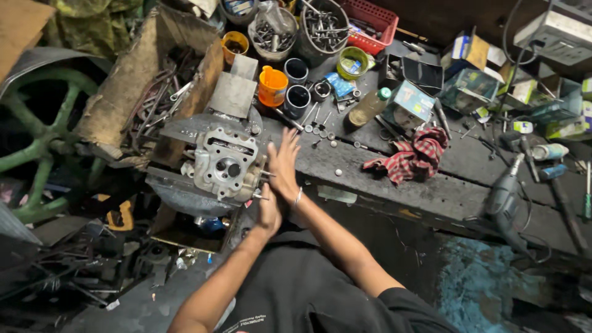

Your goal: The person works on a metal engine component clamped in a vise. They use a small metal rod to repeatedly rub and scrape the surface of the part, then briefly walk away from the bench.

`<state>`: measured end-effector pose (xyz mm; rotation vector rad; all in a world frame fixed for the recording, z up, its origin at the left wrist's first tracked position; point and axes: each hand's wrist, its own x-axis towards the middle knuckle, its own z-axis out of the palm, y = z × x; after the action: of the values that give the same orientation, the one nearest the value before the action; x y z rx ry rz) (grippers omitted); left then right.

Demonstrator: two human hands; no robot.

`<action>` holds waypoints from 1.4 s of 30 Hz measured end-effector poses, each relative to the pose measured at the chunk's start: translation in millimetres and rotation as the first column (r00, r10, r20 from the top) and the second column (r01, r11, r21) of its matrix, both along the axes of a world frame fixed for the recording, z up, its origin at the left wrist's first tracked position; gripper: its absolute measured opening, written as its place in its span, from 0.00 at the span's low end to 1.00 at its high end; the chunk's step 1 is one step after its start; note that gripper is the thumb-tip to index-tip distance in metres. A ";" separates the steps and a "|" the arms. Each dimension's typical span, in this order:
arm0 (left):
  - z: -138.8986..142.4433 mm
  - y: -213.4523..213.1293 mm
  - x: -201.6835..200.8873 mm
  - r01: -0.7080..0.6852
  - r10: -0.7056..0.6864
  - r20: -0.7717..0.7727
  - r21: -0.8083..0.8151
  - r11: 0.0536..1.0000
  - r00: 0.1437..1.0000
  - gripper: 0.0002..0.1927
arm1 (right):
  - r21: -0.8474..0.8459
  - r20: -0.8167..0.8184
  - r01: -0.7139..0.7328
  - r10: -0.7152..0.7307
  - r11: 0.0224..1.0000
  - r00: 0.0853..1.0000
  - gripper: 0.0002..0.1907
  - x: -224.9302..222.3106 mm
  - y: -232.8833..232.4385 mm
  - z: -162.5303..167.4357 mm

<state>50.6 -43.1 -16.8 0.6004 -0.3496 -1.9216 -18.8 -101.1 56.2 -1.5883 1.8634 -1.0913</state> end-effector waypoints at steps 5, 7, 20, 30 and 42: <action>15.8 7.6 6.9 -0.037 0.041 -0.266 0.021 0.999 0.963 0.35 | -0.149 0.072 -0.059 0.071 0.987 0.995 0.36 5.9 24.8 1.3; 28.1 -4.3 9.8 -0.004 0.120 -0.682 0.170 0.986 0.721 0.34 | -0.123 0.134 -0.221 0.237 0.967 0.962 0.36 16.8 50.8 -5.7; -11.3 -11.7 1.5 -0.018 0.008 -0.070 -0.158 0.987 0.998 0.35 | -0.057 0.137 -0.183 0.189 0.981 0.972 0.38 7.2 33.4 4.5; 16.6 7.4 3.7 0.007 -0.007 0.011 0.034 0.999 1.000 0.35 | -0.089 0.018 0.017 -0.015 0.996 1.000 0.35 -1.0 -10.8 -7.1; -3.3 14.7 5.5 0.018 -0.016 0.112 -0.016 1.000 0.994 0.37 | -0.008 0.040 -0.018 0.019 1.000 0.999 0.36 3.4 -10.5 -17.6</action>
<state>56.1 -28.4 -20.1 0.6977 -0.4434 -1.9033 -15.4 -111.6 38.6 -1.5731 1.8172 -1.1153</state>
